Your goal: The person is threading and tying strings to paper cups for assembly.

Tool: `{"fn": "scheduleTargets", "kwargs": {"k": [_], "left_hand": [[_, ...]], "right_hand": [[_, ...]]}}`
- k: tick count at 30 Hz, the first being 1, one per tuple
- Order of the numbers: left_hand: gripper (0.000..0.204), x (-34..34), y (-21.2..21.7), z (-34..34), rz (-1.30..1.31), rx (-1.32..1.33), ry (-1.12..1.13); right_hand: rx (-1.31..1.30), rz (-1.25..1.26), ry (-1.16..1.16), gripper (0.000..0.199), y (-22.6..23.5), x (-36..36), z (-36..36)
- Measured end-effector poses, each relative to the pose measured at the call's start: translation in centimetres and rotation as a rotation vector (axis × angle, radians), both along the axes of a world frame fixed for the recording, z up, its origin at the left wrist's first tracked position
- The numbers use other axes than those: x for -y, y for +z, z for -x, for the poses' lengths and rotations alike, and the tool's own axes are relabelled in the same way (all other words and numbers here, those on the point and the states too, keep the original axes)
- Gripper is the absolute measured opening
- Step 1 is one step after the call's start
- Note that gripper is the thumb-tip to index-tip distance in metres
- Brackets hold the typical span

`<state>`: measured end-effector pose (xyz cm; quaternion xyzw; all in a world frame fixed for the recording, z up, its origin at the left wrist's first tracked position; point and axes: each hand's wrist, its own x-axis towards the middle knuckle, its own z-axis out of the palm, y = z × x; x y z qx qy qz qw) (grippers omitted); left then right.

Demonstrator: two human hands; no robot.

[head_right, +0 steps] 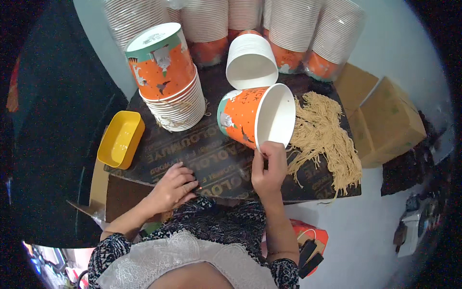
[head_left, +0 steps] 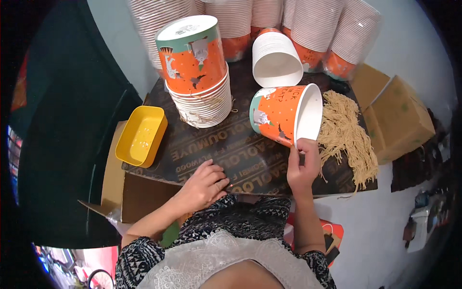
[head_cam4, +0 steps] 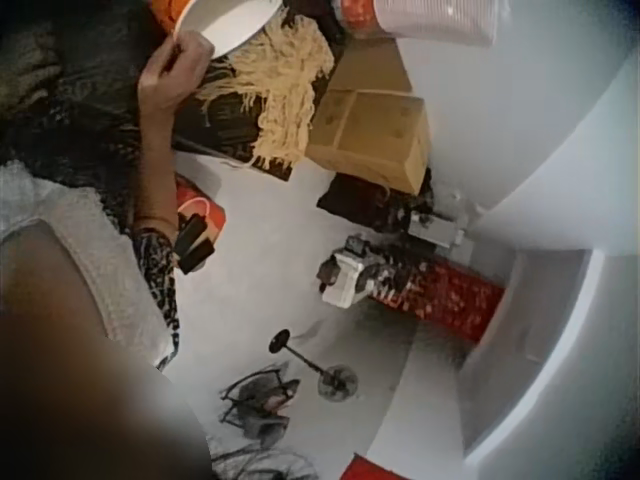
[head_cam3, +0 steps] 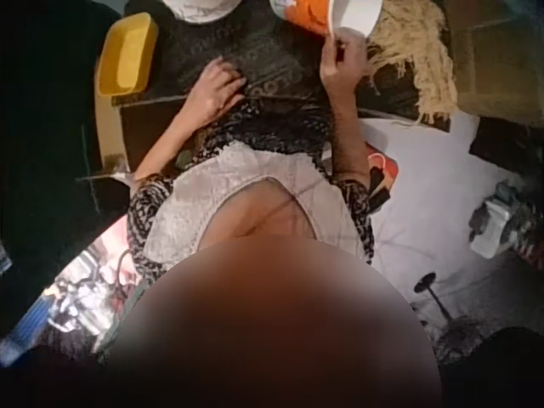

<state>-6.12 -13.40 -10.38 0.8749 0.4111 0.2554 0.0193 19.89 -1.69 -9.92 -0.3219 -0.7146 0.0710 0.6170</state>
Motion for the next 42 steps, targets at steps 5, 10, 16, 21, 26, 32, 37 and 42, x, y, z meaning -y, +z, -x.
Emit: {"fn": "scheduleTargets", "kwargs": {"k": [5,10,16,21,26,32,37,42], "left_hand": [[0.037,0.1,-1.3,-1.2,-0.067,0.012,0.013],[0.032,0.1,-2.2,-1.3,-0.173,0.048,-0.021],[0.022,1.0,-5.0,-0.2,-0.283,0.153,-0.032],[0.024,1.2,-4.1,-0.2,-0.319,0.29,0.082],[0.014,0.7,3.8,6.0,-0.518,0.169,0.689],[0.022,0.6,3.7,16.1,-0.344,0.163,1.07],[0.014,0.5,4.3,16.0,-0.103,0.085,1.232],[0.015,-0.9,4.1,15.3,-0.144,0.03,1.226]], "right_hand": [[-0.084,0.124,0.053,0.016,0.0,0.7,0.4],[-0.055,0.069,0.032,0.014,-0.2,0.7,0.4],[-0.067,0.154,0.044,0.013,-0.5,1.2,1.1],[0.016,0.105,0.041,0.01,0.0,1.5,0.6],[0.22,0.004,0.011,0.012,3.4,1.1,-1.3],[0.54,-0.183,0.085,0.01,7.4,1.7,-0.4],[0.459,-0.248,0.166,0.014,6.6,1.3,1.0],[0.405,-0.125,0.162,0.035,5.9,2.1,-0.6]]}}
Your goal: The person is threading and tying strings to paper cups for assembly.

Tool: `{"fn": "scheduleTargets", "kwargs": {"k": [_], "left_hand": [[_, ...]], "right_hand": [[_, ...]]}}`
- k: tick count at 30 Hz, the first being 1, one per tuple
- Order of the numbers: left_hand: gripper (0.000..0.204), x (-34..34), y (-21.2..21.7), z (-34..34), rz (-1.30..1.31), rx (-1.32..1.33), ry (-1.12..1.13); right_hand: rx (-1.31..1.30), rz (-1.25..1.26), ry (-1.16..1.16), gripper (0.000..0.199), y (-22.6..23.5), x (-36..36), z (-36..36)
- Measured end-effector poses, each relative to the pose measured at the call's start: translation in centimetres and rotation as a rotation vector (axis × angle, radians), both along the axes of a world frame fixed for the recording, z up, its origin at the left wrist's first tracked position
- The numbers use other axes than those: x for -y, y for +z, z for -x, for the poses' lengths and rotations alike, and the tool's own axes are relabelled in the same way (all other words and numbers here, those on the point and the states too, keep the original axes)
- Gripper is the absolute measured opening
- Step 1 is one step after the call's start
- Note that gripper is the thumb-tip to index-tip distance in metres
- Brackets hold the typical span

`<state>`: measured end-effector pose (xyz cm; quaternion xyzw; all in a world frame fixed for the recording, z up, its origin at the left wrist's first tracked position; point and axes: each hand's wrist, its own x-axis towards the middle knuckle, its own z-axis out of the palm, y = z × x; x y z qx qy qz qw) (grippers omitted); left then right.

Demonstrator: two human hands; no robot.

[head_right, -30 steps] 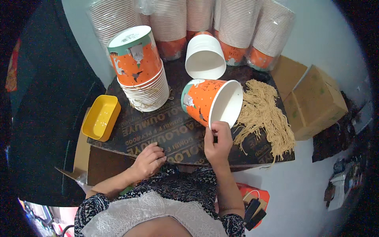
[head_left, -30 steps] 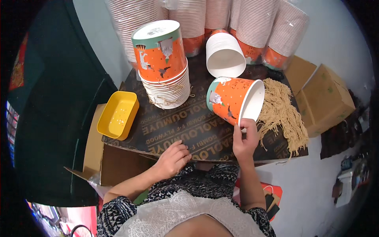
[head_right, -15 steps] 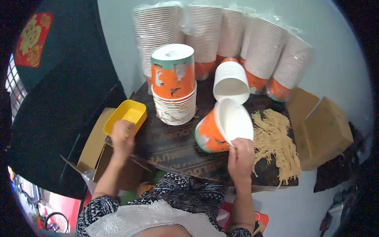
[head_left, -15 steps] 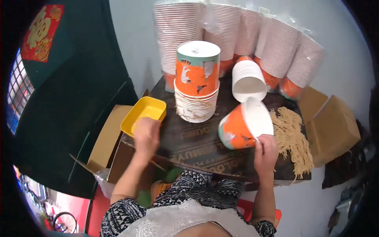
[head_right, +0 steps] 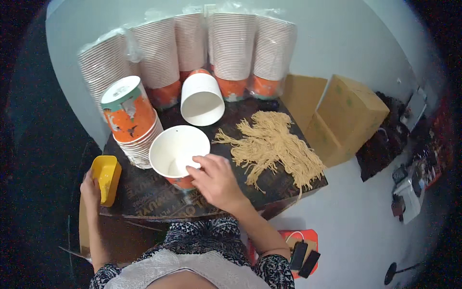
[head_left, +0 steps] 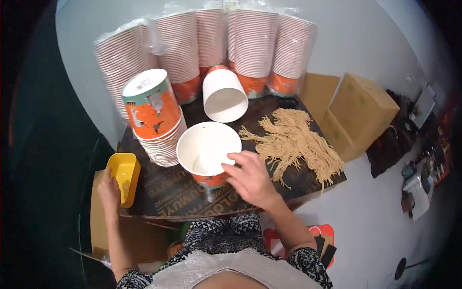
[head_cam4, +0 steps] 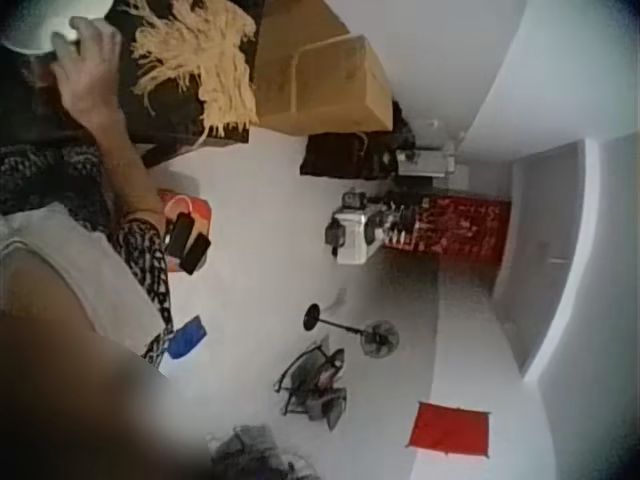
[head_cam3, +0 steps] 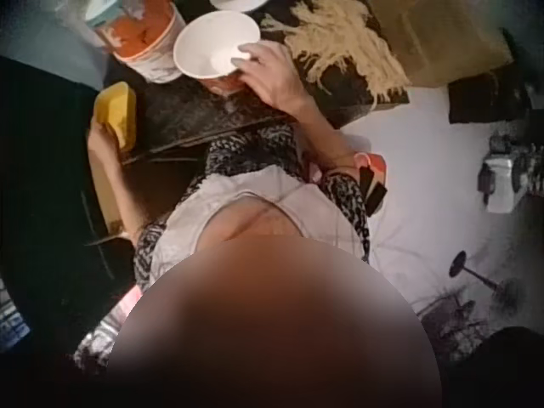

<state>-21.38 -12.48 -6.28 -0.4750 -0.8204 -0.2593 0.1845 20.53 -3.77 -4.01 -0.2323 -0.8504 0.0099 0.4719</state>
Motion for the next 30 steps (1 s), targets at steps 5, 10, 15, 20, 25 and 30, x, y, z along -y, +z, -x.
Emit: {"fn": "scheduleTargets", "kwargs": {"k": [5,10,15,20,25,30], "left_hand": [[0.035,-0.2,0.9,-1.0,-0.19,-0.119,-0.2],[0.015,-1.0,2.1,-5.9,-0.209,-0.01,-0.392],[0.01,-1.1,4.2,-11.1,-0.205,0.021,-0.581],[0.009,-1.2,4.2,-12.5,-0.187,0.073,-0.689],[0.011,-1.3,4.5,-13.5,-0.178,0.105,-0.758],[0.014,-1.3,4.4,-14.8,-0.2,0.156,-0.877]], "right_hand": [[-0.082,0.118,-0.228,0.017,-3.0,-2.3,-7.7],[-0.063,0.242,-0.48,0.006,-7.1,-5.6,-12.5],[0.292,0.124,-0.599,0.01,-8.6,-7.8,-12.0],[0.35,0.064,-0.603,0.011,-9.3,-8.8,-11.8],[0.402,0.054,-0.535,0.004,-6.1,-5.9,-9.2],[0.257,0.071,0.021,0.005,-4.9,-0.3,-5.1]]}}
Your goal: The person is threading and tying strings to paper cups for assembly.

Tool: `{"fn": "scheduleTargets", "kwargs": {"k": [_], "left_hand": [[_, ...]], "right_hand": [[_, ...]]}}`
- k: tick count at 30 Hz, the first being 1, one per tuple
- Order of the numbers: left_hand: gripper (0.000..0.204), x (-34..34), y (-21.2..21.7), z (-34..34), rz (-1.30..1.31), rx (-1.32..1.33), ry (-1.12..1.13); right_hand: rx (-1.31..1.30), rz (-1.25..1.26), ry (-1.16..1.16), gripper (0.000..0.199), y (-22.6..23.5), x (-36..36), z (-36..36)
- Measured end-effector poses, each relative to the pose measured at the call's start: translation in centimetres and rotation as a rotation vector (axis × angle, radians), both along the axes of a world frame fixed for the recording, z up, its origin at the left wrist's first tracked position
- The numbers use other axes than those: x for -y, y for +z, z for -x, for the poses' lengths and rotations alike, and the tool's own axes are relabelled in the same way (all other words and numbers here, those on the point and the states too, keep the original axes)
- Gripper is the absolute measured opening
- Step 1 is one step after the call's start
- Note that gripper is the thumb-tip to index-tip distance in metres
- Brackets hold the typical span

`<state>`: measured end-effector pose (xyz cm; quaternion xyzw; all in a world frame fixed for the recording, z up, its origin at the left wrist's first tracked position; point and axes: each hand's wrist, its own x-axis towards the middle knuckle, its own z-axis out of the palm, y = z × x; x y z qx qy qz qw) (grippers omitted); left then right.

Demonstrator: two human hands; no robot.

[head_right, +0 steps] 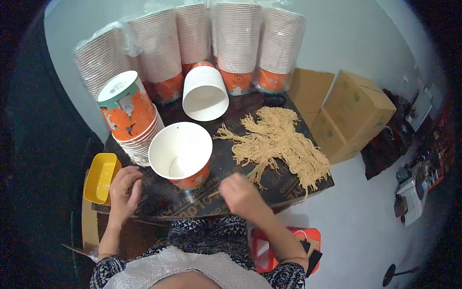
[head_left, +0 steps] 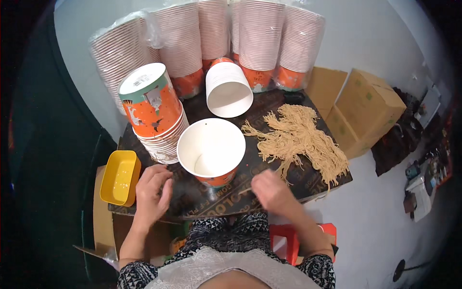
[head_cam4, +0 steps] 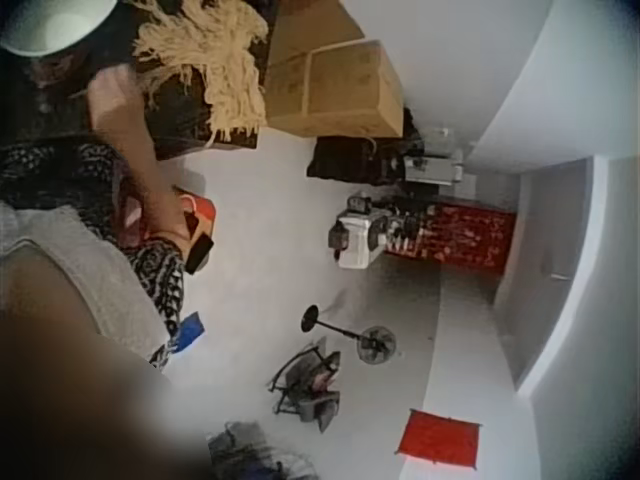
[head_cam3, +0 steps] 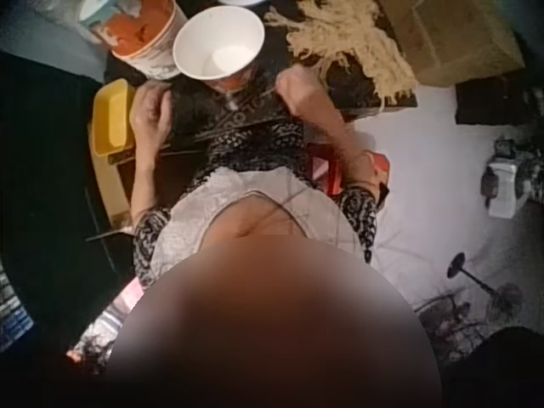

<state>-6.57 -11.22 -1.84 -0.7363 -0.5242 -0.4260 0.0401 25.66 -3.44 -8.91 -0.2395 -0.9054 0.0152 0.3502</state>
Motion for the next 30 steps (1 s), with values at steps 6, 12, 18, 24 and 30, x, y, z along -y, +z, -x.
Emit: {"fn": "scheduleTargets", "kwargs": {"k": [6,12,18,24,30], "left_hand": [[0.017,-1.3,-0.3,-1.6,0.006,-0.012,-0.097],[0.017,-1.8,-0.3,-2.3,-0.08,0.011,-0.079],[0.008,2.1,-2.1,-2.6,0.295,0.276,-0.469],[0.015,4.1,-5.2,-3.3,0.878,0.397,-0.53],[0.012,2.7,-6.4,-5.4,0.707,0.268,-0.336]], "right_hand": [[-0.184,0.244,-0.085,0.014,-1.3,1.0,1.5],[-0.014,0.182,-0.287,0.033,-2.2,-2.6,0.5],[0.181,0.105,-0.326,0.041,-3.6,-4.6,1.1],[0.165,0.078,-0.323,0.035,-2.7,-2.6,1.9],[0.029,0.302,-0.06,0.039,-3.0,2.0,3.4]]}}
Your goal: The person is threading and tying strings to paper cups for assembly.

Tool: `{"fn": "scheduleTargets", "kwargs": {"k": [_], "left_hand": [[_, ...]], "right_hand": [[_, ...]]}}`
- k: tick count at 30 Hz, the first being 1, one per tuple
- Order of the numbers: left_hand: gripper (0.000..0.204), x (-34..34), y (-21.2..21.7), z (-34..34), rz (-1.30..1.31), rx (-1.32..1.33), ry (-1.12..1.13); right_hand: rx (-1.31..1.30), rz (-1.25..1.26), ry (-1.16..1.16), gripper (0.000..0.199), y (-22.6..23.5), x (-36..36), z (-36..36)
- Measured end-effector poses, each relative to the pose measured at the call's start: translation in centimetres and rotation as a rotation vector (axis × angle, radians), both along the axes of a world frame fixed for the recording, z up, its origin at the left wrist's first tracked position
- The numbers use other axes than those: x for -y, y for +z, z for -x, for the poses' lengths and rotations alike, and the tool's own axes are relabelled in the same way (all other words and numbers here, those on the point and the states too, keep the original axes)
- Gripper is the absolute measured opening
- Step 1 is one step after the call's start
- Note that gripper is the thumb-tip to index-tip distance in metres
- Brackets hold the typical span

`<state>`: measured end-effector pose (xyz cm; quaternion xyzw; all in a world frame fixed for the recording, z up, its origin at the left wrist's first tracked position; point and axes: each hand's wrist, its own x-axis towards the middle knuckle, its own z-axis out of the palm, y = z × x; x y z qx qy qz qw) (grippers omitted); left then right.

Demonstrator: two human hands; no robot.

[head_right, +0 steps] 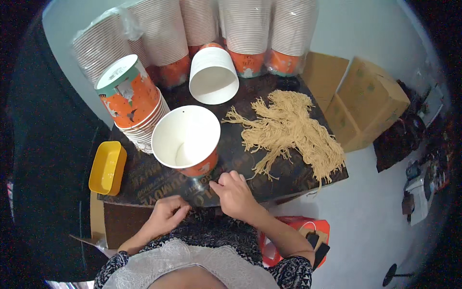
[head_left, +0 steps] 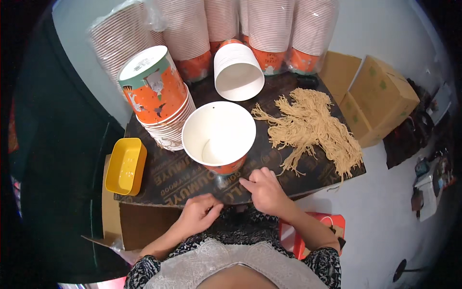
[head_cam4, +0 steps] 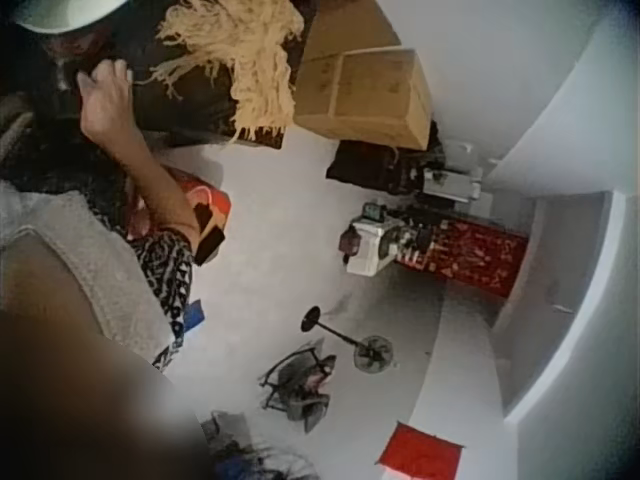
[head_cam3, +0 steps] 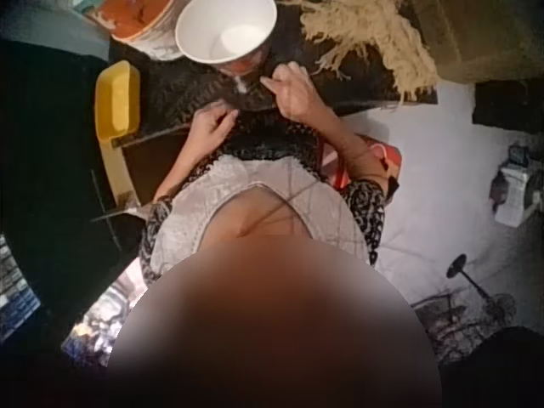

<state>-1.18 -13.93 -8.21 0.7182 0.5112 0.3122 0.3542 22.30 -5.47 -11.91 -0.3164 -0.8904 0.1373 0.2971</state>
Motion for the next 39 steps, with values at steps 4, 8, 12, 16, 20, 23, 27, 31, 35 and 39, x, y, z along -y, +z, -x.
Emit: {"fn": "scheduleTargets", "kwargs": {"k": [4,8,12,16,20,23,27,31,35,39], "left_hand": [[0.009,-1.5,-1.0,-1.6,-0.216,-0.105,0.084],[0.012,-2.6,-1.4,-3.1,-0.335,-0.174,0.13],[0.016,-2.9,-1.8,-3.9,-0.362,-0.112,0.113],[0.02,-3.1,-1.7,-4.7,-0.433,-0.087,0.18],[0.027,-4.6,-2.4,-6.2,-0.695,-0.099,0.193],[0.026,-5.4,-2.6,-7.0,-0.79,-0.091,0.195],[0.025,-5.7,-3.3,-7.1,-0.824,-0.102,0.167],[0.025,-5.7,-3.6,-6.6,-0.864,-0.138,0.14],[0.016,-3.8,-0.9,-4.5,-0.837,-0.116,0.171],[0.009,-1.8,2.8,1.7,-0.706,-0.176,0.615]], "right_hand": [[-0.177,0.133,0.006,0.041,-0.8,-0.4,-0.7],[-0.229,0.16,0.015,0.041,-0.9,-0.7,-1.1],[-0.378,0.378,0.057,0.037,-0.9,-0.8,-1.7],[-0.556,0.885,0.079,0.033,1.8,-0.2,-1.8],[-0.639,1.06,0.087,0.034,2.3,-0.2,-1.9],[-0.695,1.101,0.089,0.034,1.6,-0.5,-2.2],[-0.689,1.123,0.09,0.037,1.6,-0.6,-2.4],[-0.659,1.155,0.096,0.037,1.8,-0.8,-2.1],[-0.629,0.963,-0.004,0.031,2.3,-0.9,-1.4],[-0.601,0.852,-0.088,0.027,1.6,-1.0,-2.4]]}}
